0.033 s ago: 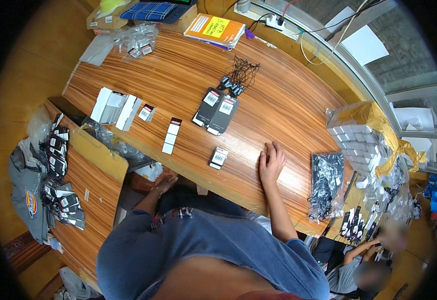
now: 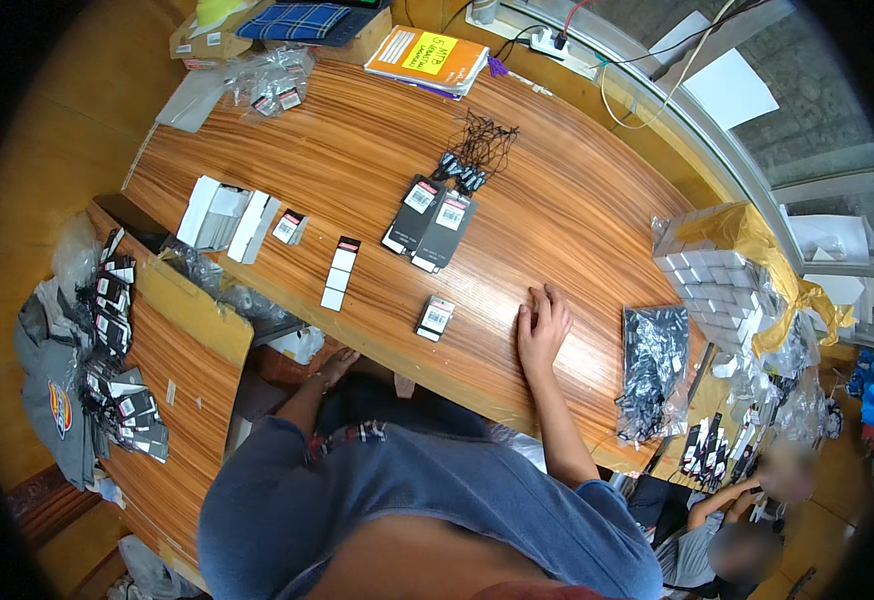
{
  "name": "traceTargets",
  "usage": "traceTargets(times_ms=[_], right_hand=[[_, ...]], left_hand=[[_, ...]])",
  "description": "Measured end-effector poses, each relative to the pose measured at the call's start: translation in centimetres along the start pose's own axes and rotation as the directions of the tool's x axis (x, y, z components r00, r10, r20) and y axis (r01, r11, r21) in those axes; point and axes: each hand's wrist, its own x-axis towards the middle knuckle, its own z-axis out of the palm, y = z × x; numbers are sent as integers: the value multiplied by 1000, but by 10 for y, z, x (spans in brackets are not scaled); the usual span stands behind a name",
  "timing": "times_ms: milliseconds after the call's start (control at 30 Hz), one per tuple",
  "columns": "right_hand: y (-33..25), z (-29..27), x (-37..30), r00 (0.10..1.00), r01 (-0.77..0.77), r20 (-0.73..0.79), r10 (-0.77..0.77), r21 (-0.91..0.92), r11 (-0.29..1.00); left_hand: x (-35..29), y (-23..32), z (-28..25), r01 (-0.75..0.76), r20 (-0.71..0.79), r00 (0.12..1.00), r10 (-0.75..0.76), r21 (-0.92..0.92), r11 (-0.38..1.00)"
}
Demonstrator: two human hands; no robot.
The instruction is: The person sits at a wooden table and repeatedly picks up small black boxes and thin black wires. They attach the wires to the boxes and place the assembled items on the table. The person handles the components by hand without using any tools.
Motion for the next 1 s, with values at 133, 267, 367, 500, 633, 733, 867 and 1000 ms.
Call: traceTargets(times_ms=[133, 267, 367, 500, 633, 733, 867, 1000], right_hand=[[-3, 0, 6, 996, 60, 70, -57, -37, 998], [5, 1, 2, 995, 34, 92, -25, -90, 995], [3, 2, 8, 990, 81, 125, -67, -113, 990], [-1, 5, 7, 991, 64, 125, -45, -153, 986], [-8, 1, 2, 994, 29, 110, -9, -185, 982], [-5, 10, 10, 994, 82, 92, -63, -219, 972], [-10, 8, 9, 994, 74, 97, -51, -250, 965], [-7, 6, 8, 995, 52, 95, -25, -297, 954]], left_hand=[[53, 31, 45, 126, -54, 991, -124, 29, 992], [95, 41, 39, 153, -21, 988, -152, 130, 980], [84, 31, 49, 190, -11, 982, -190, 114, 975], [38, 17, 22, 139, 101, 983, -154, 145, 980], [-51, 39, -61, 94, 357, 921, -159, 194, 977], [-111, 107, -131, 128, 575, 780, -246, 238, 963], [-93, 221, -217, 73, 790, 560, -249, 252, 965], [-23, 322, -267, -160, 609, 698, 376, -380, 911]])
